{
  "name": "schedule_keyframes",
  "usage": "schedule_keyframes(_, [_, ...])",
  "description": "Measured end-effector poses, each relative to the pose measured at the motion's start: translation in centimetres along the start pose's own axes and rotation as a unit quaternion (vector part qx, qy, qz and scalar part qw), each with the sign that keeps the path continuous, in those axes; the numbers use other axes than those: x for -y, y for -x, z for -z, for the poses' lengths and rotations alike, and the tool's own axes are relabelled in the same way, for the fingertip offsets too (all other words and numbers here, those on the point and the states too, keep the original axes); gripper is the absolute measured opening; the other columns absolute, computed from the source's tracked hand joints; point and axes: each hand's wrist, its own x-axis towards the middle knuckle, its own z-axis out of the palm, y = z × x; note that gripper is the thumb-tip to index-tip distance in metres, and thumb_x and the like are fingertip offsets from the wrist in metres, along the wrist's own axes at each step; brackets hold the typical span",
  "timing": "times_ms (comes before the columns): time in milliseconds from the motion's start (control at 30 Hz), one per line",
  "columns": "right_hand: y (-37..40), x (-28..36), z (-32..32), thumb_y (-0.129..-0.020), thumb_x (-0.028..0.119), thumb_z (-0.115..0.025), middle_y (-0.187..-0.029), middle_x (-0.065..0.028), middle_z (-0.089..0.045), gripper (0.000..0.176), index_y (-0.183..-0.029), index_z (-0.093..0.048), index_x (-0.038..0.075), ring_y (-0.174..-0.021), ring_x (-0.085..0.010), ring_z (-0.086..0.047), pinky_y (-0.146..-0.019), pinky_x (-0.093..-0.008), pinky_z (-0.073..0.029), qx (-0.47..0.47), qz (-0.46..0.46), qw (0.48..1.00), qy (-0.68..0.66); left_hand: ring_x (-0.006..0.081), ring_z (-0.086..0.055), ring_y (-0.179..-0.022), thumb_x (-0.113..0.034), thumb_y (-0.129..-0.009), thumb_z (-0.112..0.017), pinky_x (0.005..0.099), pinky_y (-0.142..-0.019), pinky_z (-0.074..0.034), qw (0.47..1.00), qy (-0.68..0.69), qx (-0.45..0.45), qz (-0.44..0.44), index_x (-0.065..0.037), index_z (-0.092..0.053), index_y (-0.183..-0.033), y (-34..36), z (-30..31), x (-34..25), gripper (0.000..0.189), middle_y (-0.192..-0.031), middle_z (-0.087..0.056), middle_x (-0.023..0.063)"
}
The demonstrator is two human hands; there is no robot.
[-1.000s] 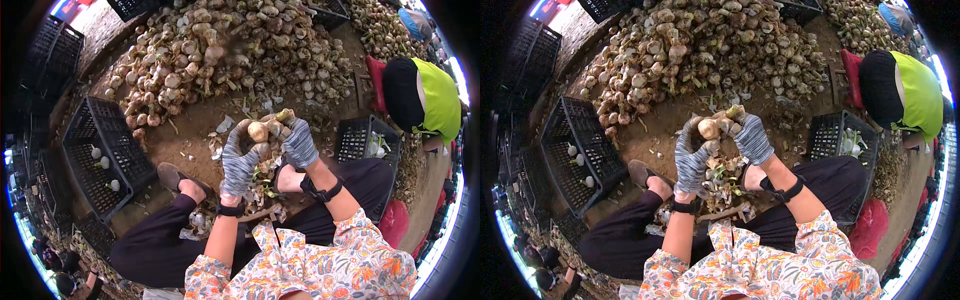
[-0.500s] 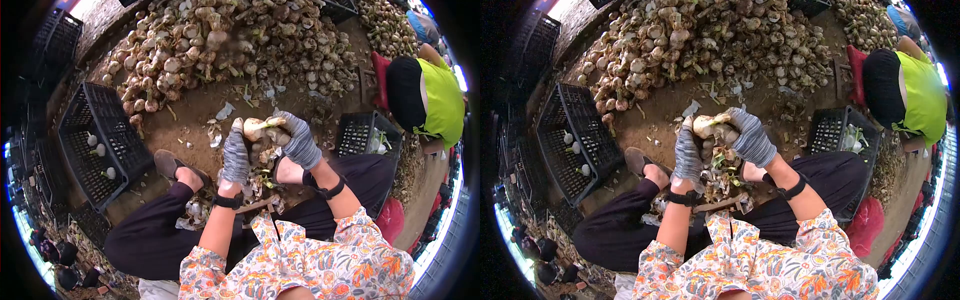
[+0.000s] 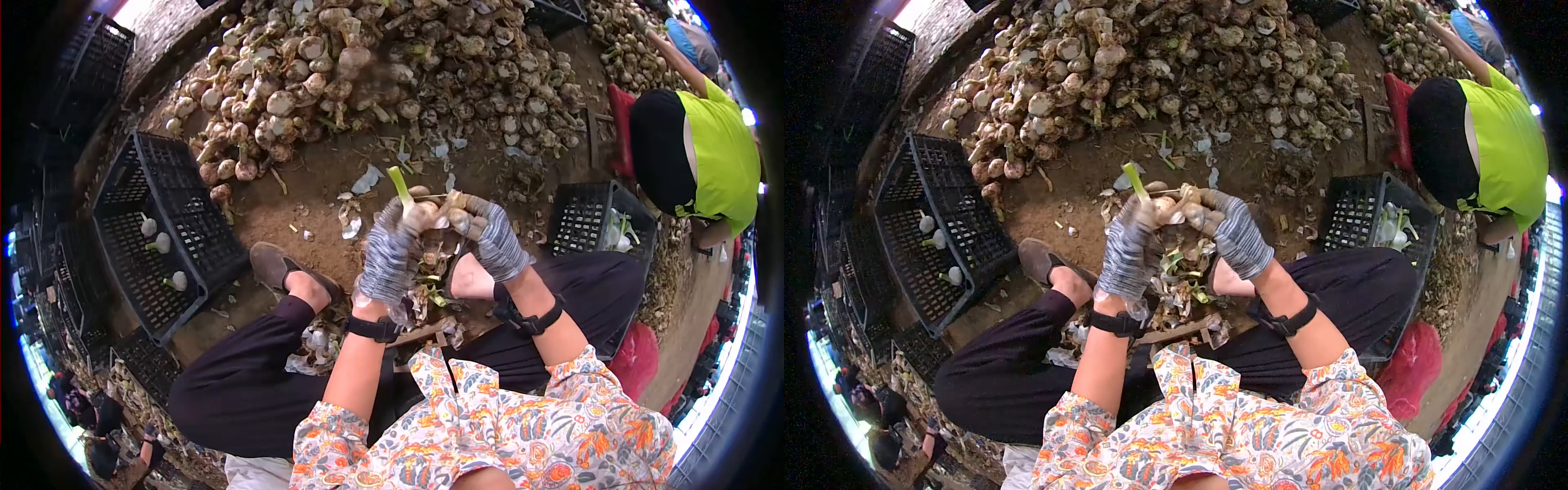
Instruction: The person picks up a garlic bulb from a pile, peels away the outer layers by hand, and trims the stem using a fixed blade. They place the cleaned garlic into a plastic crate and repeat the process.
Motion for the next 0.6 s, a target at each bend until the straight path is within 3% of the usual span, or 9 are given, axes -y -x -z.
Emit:
schedule_keyframes(33, [-0.2, 0.1, 0.8, -0.085, 0.019, -0.058, -0.087, -0.0054, -0.061, 0.027, -0.102, -0.057, -0.002, -0.078, -0.0099, -0.057, -0.068, -0.0238, -0.047, -0.009, 0.030, 0.997, 0.076, 0.0134, -0.059, -0.085, -0.025, -0.078, -0.068, 0.0239, -0.071, -0.051, 0.999, 0.015, 0.043, 0.015, -0.004, -0.049, -0.117, 0.2, 0.4, -0.2, 0.049, -0.107, -0.057, 0.0076])
schedule_keyframes(67, [-0.5, -0.1, 2.0, -0.085, 0.020, -0.057, -0.082, -0.0063, -0.063, 0.031, -0.105, -0.056, -0.004, -0.079, -0.0104, -0.057, -0.071, -0.0207, -0.047, 0.028, 0.001, 0.993, -0.113, 0.0134, -0.059, -0.085, -0.025, -0.078, -0.068, 0.0239, -0.071, -0.051, 0.999, 0.015, 0.043, 0.015, -0.004, -0.049, -0.117, 0.4, 0.5, -0.3, 0.049, -0.107, -0.057, 0.0076])
schedule_keyframes(133, [-1.7, -1.1, 4.0, -0.084, 0.013, -0.057, -0.085, -0.0049, -0.061, 0.028, -0.107, -0.056, -0.003, -0.079, -0.0106, -0.056, -0.072, -0.0199, -0.046, -0.203, -0.085, 0.953, -0.207, 0.0127, -0.059, -0.082, -0.021, -0.073, -0.072, 0.0226, -0.069, -0.051, 0.996, 0.038, 0.072, 0.033, -0.004, -0.048, -0.119, 0.7, 0.6, -0.4, 0.055, -0.108, -0.057, 0.0070])
schedule_keyframes(167, [-1.7, -1.3, 4.0, -0.084, 0.013, -0.057, -0.085, -0.0049, -0.061, 0.028, -0.107, -0.056, -0.003, -0.079, -0.0106, -0.056, -0.072, -0.0199, -0.046, -0.204, -0.085, 0.953, -0.207, 0.0135, -0.057, -0.089, -0.019, -0.072, -0.073, 0.0243, -0.076, -0.049, 0.996, 0.010, 0.083, 0.028, -0.004, -0.046, -0.122, 0.7, 0.5, -0.6, 0.058, -0.109, -0.056, 0.0068])
schedule_keyframes(233, [-1.7, -1.1, 3.6, -0.082, 0.009, -0.057, -0.090, -0.0054, -0.060, 0.029, -0.110, -0.056, 0.001, -0.083, -0.0116, -0.056, -0.073, -0.0218, -0.046, -0.145, 0.066, 0.983, 0.088, 0.0141, -0.056, -0.093, -0.019, -0.072, -0.074, 0.0253, -0.080, -0.047, 0.995, -0.060, 0.079, 0.011, -0.004, -0.045, -0.123, 0.1, 0.8, 0.1, 0.060, -0.110, -0.056, 0.0066])
schedule_keyframes(333, [-0.9, 1.6, 1.2, -0.081, 0.008, -0.060, -0.098, -0.0074, -0.060, 0.027, -0.107, -0.059, 0.001, -0.087, -0.0121, -0.056, -0.077, -0.0243, -0.046, -0.056, 0.111, 0.982, 0.143, 0.0156, -0.051, -0.104, -0.019, -0.069, -0.076, 0.0278, -0.091, -0.040, 0.986, -0.156, 0.057, 0.009, -0.004, -0.041, -0.127, 0.0, 0.9, 0.8, 0.069, -0.113, -0.054, 0.0058])
schedule_keyframes(367, [-0.8, 2.1, 0.6, -0.078, 0.012, -0.064, -0.097, -0.0077, -0.060, 0.028, -0.104, -0.060, 0.000, -0.085, -0.0133, -0.057, -0.077, -0.0248, -0.047, -0.041, 0.035, 0.997, 0.060, 0.0159, -0.051, -0.104, -0.019, -0.068, -0.076, 0.0280, -0.091, -0.040, 0.984, -0.162, 0.056, -0.037, -0.004, -0.040, -0.128, 0.0, 0.5, 0.8, 0.071, -0.113, -0.054, 0.0058])
schedule_keyframes(433, [-0.8, 2.5, -0.1, -0.079, 0.006, -0.061, -0.095, -0.0069, -0.062, 0.029, -0.107, -0.057, -0.002, -0.083, -0.0102, -0.057, -0.074, -0.0243, -0.048, -0.008, -0.022, 0.993, 0.120, 0.0168, -0.052, -0.103, -0.019, -0.065, -0.078, 0.0289, -0.090, -0.042, 0.959, -0.252, 0.049, -0.117, -0.004, -0.040, -0.127, 0.2, 0.2, 0.1, 0.074, -0.114, -0.053, 0.0061])
schedule_keyframes(600, [-1.0, 2.0, 1.1, -0.078, 0.008, -0.063, -0.089, -0.0063, -0.064, 0.024, -0.100, -0.060, -0.002, -0.080, -0.0099, -0.058, -0.071, -0.0239, -0.048, 0.045, -0.092, 0.993, 0.056, 0.0155, -0.053, -0.099, -0.021, -0.064, -0.078, 0.0286, -0.088, -0.043, 0.984, -0.167, 0.056, -0.011, -0.004, -0.047, -0.119, 0.6, 1.1, 0.3, 0.066, -0.109, -0.055, 0.0054])
